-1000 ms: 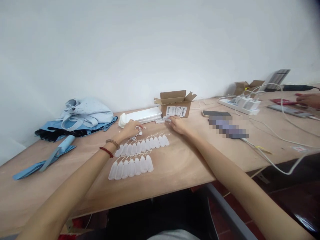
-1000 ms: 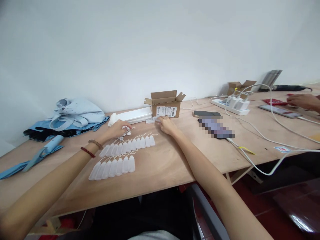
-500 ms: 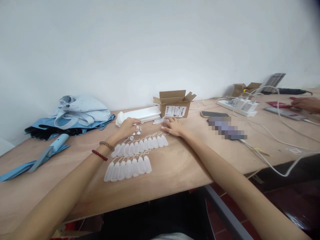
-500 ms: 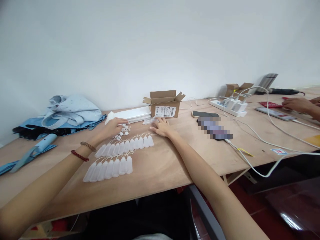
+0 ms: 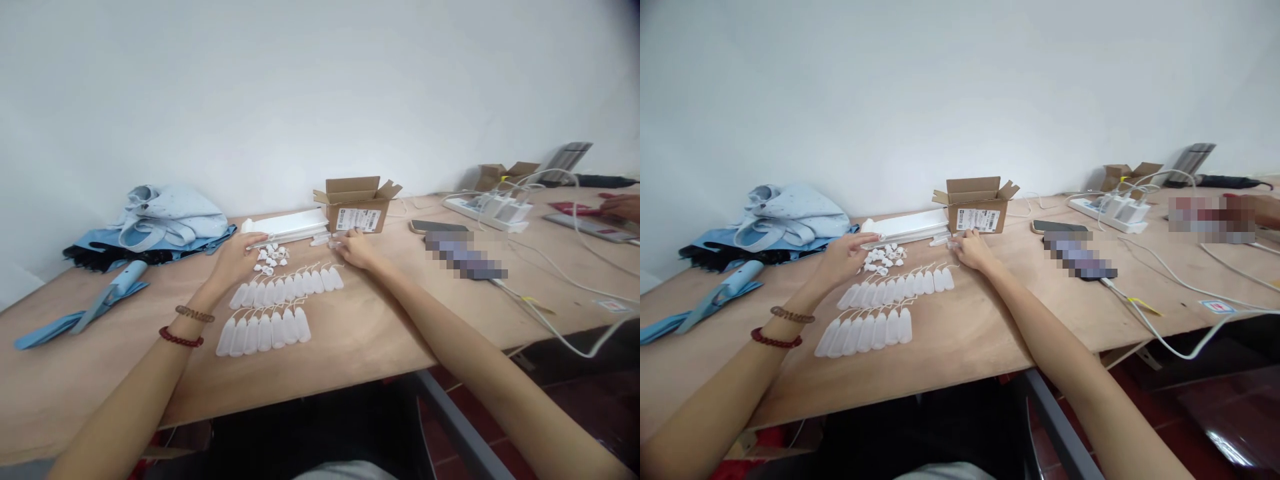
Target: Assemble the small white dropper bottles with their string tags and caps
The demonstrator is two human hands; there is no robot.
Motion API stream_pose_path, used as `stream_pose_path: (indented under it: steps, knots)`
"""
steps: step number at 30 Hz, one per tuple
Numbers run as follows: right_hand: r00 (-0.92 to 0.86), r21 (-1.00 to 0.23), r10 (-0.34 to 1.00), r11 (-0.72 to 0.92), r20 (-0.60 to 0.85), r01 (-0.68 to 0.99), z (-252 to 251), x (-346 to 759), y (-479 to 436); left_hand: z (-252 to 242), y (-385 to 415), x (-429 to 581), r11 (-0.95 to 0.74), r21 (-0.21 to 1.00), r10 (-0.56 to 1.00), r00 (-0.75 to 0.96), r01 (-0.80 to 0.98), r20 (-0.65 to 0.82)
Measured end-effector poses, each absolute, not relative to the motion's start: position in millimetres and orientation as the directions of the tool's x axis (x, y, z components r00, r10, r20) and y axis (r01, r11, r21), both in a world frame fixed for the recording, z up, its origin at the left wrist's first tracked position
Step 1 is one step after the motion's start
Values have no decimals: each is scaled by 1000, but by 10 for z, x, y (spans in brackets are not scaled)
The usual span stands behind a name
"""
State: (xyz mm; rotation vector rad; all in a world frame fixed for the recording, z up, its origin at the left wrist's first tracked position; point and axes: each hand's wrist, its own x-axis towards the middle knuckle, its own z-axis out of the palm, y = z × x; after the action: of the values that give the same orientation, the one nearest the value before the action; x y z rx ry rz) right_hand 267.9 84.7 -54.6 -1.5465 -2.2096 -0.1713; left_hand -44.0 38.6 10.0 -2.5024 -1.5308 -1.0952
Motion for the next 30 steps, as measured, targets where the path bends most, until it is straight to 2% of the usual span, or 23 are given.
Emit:
stream_pose_path:
  steps: [4,8,17,22,26,28,30]
  knots:
    - [-245,-183,892,332,379,926,-507,2672,821,59,328,-466,-534,186,715,322,825,621]
    - [-243,-245,898,346,367,906,-456,2677,791,-31,366,-439,-572,54,671,429,818,604]
    - [-206,-230,910,300,359,926,-424,2668,780,-56,326,-409,-586,11,661,470,810,585]
    - [-175,-211,944,239,281,948,-391,2689,739,-37,314,-407,-582,36,670,454,812,587]
    - [-145,-235,930,232,337,944,-338,2675,644,-38,282,-374,-574,70,690,435,816,579]
    - [-180,-262,900,299,398,918,-301,2633,579,-12,240,-328,-569,163,718,389,806,578]
    - [-255,-283,853,410,455,867,-259,2559,494,45,173,-262,-544,331,776,314,771,547]
